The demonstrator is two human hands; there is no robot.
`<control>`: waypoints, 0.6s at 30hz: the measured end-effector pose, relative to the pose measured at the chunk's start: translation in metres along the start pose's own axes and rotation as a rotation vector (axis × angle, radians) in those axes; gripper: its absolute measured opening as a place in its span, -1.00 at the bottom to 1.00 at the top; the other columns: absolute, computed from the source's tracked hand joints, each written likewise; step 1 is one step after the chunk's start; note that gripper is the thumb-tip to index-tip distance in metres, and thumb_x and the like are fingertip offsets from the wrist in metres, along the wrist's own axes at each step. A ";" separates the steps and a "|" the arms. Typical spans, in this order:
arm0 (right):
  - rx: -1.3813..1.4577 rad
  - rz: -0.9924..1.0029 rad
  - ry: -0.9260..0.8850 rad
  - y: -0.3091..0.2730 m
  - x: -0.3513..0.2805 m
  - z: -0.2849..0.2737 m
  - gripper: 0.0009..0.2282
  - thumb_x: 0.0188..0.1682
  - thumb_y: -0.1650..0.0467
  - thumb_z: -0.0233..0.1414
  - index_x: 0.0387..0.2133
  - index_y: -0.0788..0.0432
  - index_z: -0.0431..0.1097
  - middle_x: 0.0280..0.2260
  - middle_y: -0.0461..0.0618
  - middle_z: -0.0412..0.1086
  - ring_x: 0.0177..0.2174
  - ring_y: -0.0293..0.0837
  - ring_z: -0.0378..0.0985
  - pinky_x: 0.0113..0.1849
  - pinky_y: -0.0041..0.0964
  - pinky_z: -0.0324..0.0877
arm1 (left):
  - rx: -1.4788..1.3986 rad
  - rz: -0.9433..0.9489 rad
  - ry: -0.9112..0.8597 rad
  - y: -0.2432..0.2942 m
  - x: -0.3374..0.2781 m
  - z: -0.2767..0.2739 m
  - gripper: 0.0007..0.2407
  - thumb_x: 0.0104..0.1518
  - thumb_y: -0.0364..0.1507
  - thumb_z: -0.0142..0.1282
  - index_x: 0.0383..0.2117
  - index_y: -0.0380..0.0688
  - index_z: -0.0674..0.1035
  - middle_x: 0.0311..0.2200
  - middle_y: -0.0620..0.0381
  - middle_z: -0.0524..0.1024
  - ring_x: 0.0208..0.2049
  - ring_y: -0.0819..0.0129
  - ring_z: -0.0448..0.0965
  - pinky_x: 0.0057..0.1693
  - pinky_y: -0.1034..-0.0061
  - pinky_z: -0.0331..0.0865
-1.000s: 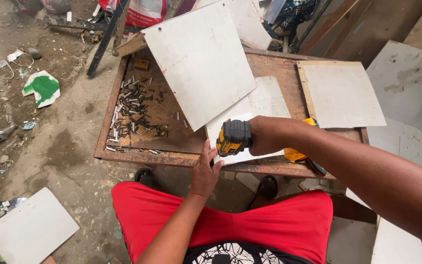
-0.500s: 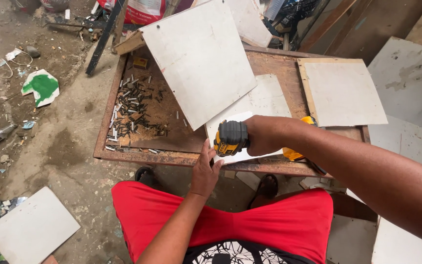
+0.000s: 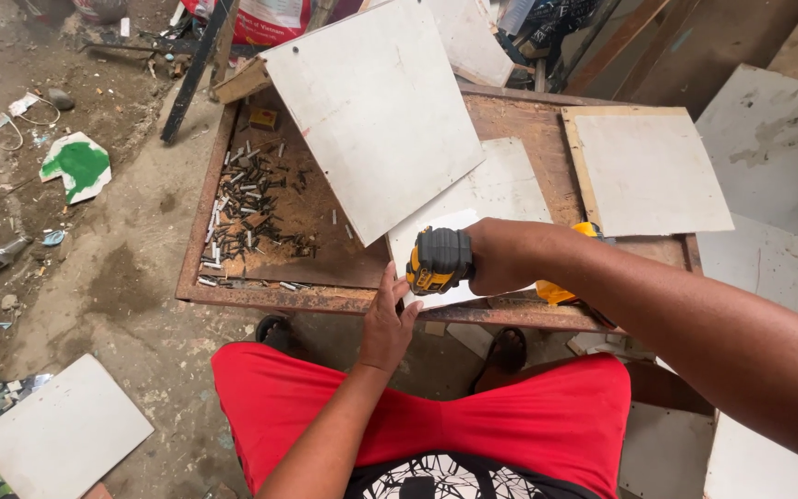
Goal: Assembling a small white box by aligning panels and fastening them with screws using a power drill.
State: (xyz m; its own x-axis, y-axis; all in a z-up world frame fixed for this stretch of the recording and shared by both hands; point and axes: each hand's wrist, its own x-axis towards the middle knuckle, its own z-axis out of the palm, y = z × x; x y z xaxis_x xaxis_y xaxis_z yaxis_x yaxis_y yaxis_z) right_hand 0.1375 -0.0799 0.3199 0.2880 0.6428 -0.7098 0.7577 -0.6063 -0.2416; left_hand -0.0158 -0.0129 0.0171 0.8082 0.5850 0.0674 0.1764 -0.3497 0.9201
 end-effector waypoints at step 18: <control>0.003 0.033 -0.012 0.003 0.005 0.000 -0.78 -0.19 0.53 0.04 -0.27 0.20 0.51 -0.52 0.04 0.48 -0.46 -0.01 0.66 -0.35 -0.25 0.52 | 0.025 0.052 0.034 -0.006 0.000 0.003 -0.34 0.25 -0.32 0.14 0.44 0.00 0.03 0.10 -0.05 0.51 0.15 0.01 0.51 0.24 0.12 0.45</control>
State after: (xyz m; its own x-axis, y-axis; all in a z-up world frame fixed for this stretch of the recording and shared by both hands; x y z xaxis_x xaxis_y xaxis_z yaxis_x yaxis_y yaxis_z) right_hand 0.1414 -0.0790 0.3158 0.3060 0.6165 -0.7255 0.7461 -0.6286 -0.2195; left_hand -0.0150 -0.0129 0.0102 0.7975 0.5896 0.1283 0.1489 -0.3984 0.9051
